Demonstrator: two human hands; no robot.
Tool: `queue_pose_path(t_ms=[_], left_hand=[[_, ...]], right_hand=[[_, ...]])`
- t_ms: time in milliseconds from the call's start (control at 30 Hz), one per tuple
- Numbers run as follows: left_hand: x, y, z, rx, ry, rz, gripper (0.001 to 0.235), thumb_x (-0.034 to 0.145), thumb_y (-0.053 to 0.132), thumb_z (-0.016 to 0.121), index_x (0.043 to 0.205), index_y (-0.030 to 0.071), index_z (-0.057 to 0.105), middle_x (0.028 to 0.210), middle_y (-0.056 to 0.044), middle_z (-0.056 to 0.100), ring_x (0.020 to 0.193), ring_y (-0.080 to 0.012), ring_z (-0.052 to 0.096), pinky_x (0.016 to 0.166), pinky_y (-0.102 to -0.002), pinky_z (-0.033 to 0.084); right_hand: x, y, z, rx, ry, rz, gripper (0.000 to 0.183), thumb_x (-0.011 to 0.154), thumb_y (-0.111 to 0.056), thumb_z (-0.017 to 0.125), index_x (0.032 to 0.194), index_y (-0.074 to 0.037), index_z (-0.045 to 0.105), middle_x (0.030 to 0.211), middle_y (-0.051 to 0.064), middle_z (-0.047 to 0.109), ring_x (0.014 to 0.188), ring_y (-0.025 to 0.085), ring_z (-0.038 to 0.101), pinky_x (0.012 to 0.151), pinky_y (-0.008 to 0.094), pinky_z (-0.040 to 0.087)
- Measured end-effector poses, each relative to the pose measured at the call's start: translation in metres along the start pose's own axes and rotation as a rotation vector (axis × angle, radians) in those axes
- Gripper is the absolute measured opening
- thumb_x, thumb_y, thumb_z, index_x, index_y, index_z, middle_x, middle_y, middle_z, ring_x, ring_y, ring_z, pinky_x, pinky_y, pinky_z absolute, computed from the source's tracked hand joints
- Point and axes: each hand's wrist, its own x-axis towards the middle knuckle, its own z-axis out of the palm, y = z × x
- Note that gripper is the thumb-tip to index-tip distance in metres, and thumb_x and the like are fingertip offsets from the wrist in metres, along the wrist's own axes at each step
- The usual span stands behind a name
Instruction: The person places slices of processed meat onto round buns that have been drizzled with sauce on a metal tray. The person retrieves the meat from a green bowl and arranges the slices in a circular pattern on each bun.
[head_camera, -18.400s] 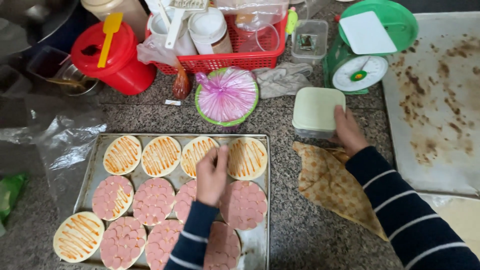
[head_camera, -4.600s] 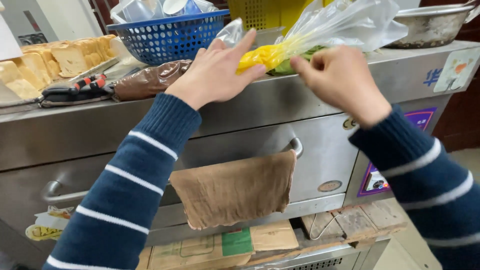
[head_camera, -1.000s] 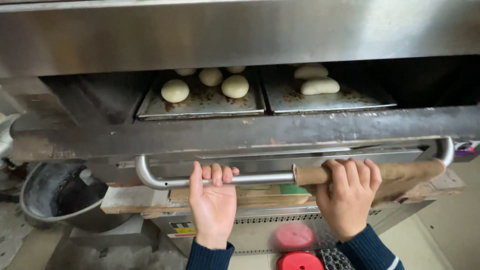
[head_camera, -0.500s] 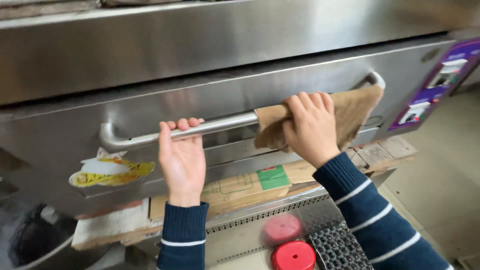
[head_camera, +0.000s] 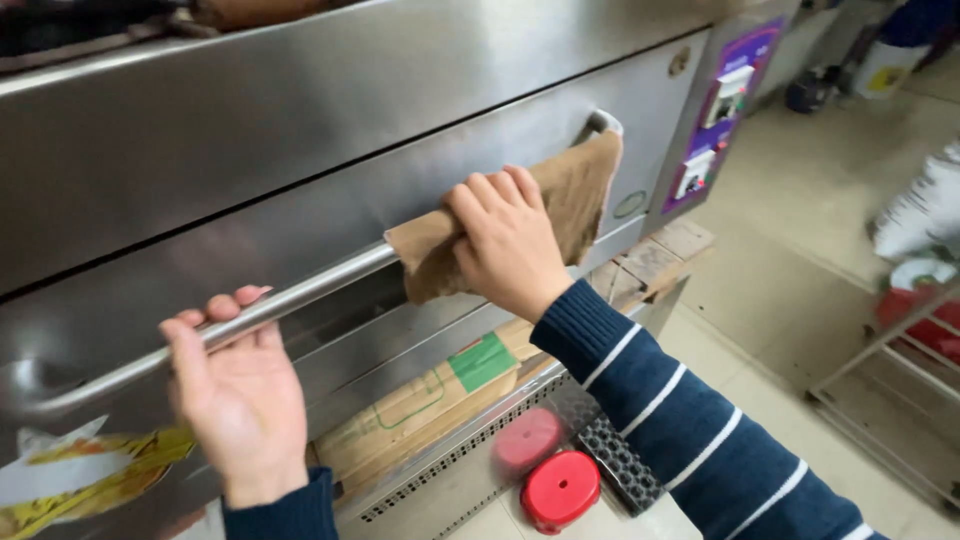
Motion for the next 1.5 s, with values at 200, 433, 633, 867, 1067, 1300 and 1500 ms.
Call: queue_pose_path(t_ms=[200, 433, 633, 867, 1067, 1300, 1500], left_hand=[[0.007, 0.006, -0.015, 0.098, -0.002, -0.029, 0.019, 0.112, 0.042, 0.077, 0.111, 0.023, 0.076, 0.112, 0.001, 0.076, 0.129, -0.0255, 0.077, 0.131, -0.042, 0.065], [-0.024, -0.004, -0.051, 1.056, -0.497, 0.373, 0.044, 0.129, 0.026, 0.013, 0.171, 0.012, 0.016, 0.184, -0.028, 0.024, 0.165, -0.0508, 0.036, 0.141, -0.071, 0.037], [-0.137, -0.185, -0.115, 1.014, -0.466, 0.136, 0.031, 0.103, 0.020, 0.067, 0.110, -0.007, 0.081, 0.108, -0.016, 0.084, 0.091, -0.0165, 0.078, 0.087, -0.022, 0.060], [-0.496, -0.362, 0.081, 0.979, -0.735, -0.763, 0.042, 0.092, 0.029, 0.068, 0.129, 0.010, 0.069, 0.127, -0.010, 0.067, 0.118, -0.0224, 0.062, 0.104, -0.037, 0.051], [-0.702, -0.330, 0.246, 0.371, -1.468, -1.021, 0.116, 0.104, 0.086, 0.033, 0.180, 0.010, -0.010, 0.192, -0.016, -0.007, 0.179, -0.0271, -0.003, 0.141, -0.041, 0.010], [-0.830, -0.387, 0.381, -0.086, -1.614, -0.962, 0.075, 0.120, 0.055, 0.019, 0.180, 0.011, 0.008, 0.191, -0.009, -0.012, 0.178, -0.0223, -0.013, 0.144, -0.043, -0.008], [-0.920, -0.456, 0.435, -0.094, -1.906, -0.611, 0.070, 0.122, 0.048, 0.022, 0.177, 0.006, 0.034, 0.190, -0.017, 0.023, 0.179, -0.0413, 0.009, 0.143, -0.059, 0.005]], right_hand=[[0.001, 0.006, -0.003, -0.004, -0.086, -0.026, 0.036, 0.080, -0.012, 0.062, 0.116, -0.009, 0.061, 0.102, 0.009, 0.058, 0.101, 0.034, 0.059, 0.117, 0.054, 0.040], [-0.079, 0.009, -0.068, 0.393, -0.246, 0.089, 0.083, 0.107, -0.007, 0.068, 0.180, -0.011, 0.029, 0.190, 0.017, 0.032, 0.181, 0.048, 0.021, 0.148, 0.071, 0.025], [-0.260, 0.020, -0.143, 0.564, -0.317, 0.500, 0.062, 0.119, -0.028, 0.053, 0.174, -0.004, 0.037, 0.180, 0.023, 0.046, 0.170, 0.041, 0.038, 0.141, 0.051, 0.026], [-0.477, 0.089, -0.285, 0.745, -0.257, 1.077, 0.072, 0.119, -0.046, 0.035, 0.179, -0.008, 0.026, 0.190, 0.009, 0.025, 0.176, 0.022, 0.019, 0.141, 0.038, 0.009], [-0.554, 0.177, -0.497, 0.636, 0.421, 1.691, 0.078, 0.109, -0.053, 0.037, 0.180, -0.021, 0.030, 0.192, -0.009, 0.025, 0.177, 0.007, 0.018, 0.143, 0.041, 0.016], [-0.625, 0.170, -0.630, 0.373, 0.879, 1.664, 0.075, 0.112, -0.051, 0.026, 0.182, -0.026, 0.016, 0.194, -0.009, 0.013, 0.177, 0.008, 0.013, 0.143, 0.035, 0.012], [-0.633, 0.199, -0.736, 0.220, 1.172, 1.722, 0.072, 0.113, -0.044, 0.034, 0.178, -0.013, 0.034, 0.187, 0.005, 0.037, 0.172, 0.016, 0.036, 0.140, 0.035, 0.026]])
